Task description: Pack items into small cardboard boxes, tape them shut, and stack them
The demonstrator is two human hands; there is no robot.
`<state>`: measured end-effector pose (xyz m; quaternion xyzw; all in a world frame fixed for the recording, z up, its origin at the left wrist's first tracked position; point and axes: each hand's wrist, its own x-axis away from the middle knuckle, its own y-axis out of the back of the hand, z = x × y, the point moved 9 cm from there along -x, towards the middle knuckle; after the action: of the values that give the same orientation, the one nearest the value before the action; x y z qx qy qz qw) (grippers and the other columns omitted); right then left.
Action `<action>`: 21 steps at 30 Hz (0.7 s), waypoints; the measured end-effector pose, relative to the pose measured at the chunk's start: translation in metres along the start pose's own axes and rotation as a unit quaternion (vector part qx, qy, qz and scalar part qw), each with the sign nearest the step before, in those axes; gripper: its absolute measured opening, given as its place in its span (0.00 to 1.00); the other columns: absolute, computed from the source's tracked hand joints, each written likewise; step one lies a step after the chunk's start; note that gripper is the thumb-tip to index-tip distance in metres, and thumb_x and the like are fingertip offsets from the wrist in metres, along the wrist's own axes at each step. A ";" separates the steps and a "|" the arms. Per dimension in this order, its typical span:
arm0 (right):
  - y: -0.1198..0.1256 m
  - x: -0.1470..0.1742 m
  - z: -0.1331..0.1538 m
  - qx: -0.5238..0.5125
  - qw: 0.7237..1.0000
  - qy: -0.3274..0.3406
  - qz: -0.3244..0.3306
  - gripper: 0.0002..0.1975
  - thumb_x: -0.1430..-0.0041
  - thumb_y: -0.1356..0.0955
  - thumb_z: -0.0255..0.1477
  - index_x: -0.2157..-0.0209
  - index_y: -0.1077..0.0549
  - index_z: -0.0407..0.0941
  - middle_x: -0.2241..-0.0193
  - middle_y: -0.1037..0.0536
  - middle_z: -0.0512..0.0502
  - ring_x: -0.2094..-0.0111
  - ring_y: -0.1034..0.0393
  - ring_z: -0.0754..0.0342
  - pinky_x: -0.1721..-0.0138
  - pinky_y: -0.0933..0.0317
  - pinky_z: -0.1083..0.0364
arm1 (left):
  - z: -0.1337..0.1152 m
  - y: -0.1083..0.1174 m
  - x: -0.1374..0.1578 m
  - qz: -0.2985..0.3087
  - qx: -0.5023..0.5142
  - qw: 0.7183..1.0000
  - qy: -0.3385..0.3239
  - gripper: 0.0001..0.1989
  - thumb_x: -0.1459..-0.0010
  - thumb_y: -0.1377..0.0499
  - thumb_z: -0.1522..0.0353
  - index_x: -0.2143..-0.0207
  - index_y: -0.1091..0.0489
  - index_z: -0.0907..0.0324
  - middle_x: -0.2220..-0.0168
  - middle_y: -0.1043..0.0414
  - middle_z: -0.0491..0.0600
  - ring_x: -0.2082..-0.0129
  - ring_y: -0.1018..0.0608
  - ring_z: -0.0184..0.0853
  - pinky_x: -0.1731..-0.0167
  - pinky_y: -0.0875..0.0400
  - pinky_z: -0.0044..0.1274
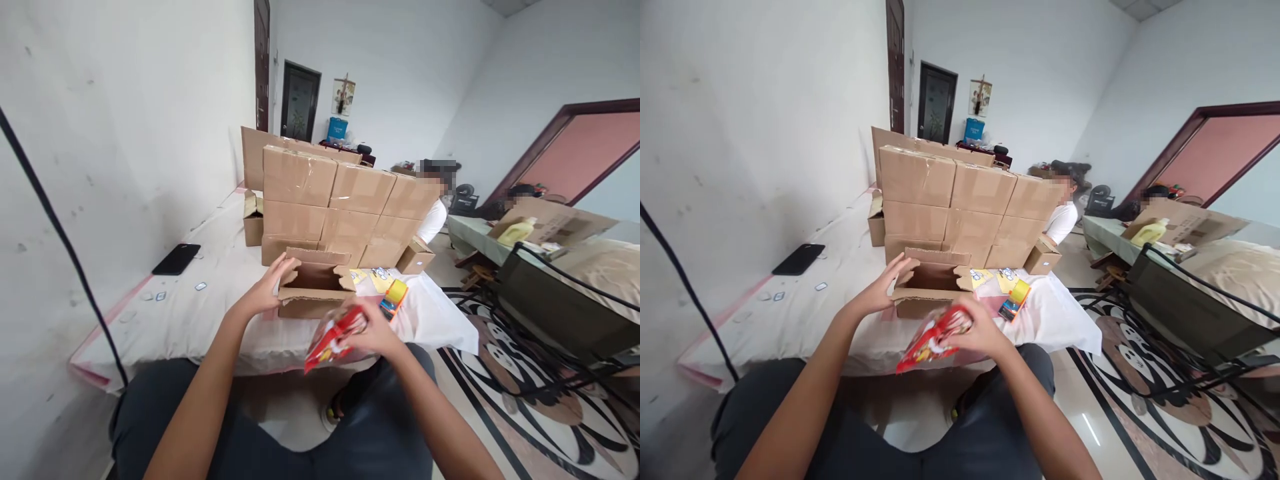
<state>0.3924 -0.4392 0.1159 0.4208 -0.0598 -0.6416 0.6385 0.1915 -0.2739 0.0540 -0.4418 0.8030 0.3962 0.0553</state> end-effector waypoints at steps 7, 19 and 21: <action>0.075 -0.076 0.010 -0.064 0.924 0.031 -0.375 0.26 0.43 0.29 0.45 0.49 0.33 0.45 0.57 0.23 0.41 0.55 0.26 0.48 0.51 0.31 0.48 | -0.039 -0.007 0.002 0.010 -0.056 0.996 -0.070 0.17 0.43 0.38 0.67 0.51 0.34 0.55 0.27 0.54 0.58 0.31 0.38 0.48 0.39 0.33 0.40; -0.087 -0.116 -0.068 0.124 0.952 -0.125 0.251 0.22 0.40 0.28 0.37 0.46 0.28 0.45 0.43 0.24 0.40 0.45 0.28 0.46 0.44 0.35 0.50 | -0.016 0.004 0.011 -0.126 -0.010 0.988 -0.093 0.35 0.50 0.31 0.61 0.45 0.43 0.57 0.38 0.38 0.62 0.38 0.31 0.47 0.40 0.34 0.37; -0.064 -0.113 -0.054 0.041 0.979 -0.084 0.183 0.18 0.35 0.33 0.39 0.46 0.28 0.46 0.44 0.24 0.43 0.46 0.27 0.50 0.45 0.34 0.51 | -0.017 0.003 0.011 -0.120 -0.047 0.987 -0.091 0.34 0.48 0.32 0.64 0.41 0.39 0.56 0.35 0.41 0.60 0.34 0.35 0.47 0.37 0.37 0.38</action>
<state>0.3573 -0.3049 0.0940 0.3731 -0.2150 -0.5442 0.7200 0.1865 -0.2917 0.0624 -0.4988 0.7163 0.4628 0.1546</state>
